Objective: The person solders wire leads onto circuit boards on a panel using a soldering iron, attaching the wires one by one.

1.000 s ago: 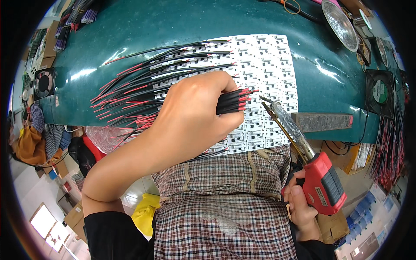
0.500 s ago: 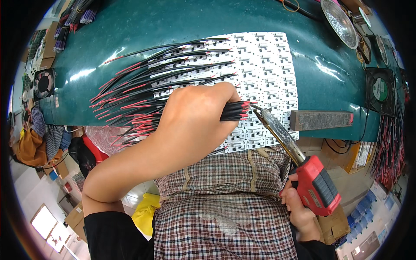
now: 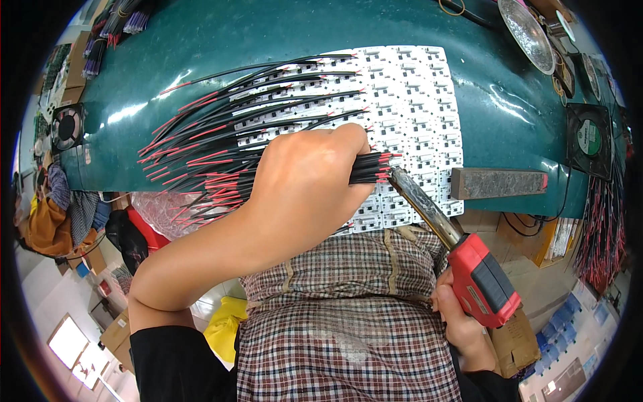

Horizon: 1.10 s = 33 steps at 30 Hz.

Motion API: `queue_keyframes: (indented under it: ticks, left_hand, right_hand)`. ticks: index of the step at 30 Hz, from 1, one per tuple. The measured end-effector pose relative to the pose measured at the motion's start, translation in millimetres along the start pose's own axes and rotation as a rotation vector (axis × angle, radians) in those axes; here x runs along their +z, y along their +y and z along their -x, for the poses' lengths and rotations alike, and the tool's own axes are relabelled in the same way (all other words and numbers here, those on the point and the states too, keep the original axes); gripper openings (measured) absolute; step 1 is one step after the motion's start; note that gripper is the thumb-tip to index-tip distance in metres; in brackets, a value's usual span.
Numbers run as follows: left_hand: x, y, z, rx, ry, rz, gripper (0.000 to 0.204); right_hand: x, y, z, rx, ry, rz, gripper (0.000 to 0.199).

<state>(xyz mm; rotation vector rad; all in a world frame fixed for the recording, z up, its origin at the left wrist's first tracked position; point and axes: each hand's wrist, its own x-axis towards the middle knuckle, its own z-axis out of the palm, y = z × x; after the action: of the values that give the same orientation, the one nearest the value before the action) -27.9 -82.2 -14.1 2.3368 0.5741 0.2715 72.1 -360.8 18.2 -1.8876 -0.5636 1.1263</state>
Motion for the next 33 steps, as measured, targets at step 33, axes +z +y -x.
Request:
queue_keyframes:
  ticks: [33]
  left_hand:
    - [-2, 3, -5, -0.046, -0.073, -0.043, 0.017]
  right_hand:
    - [-10, 12, 9, -0.013, 0.025, 0.083, 0.028]
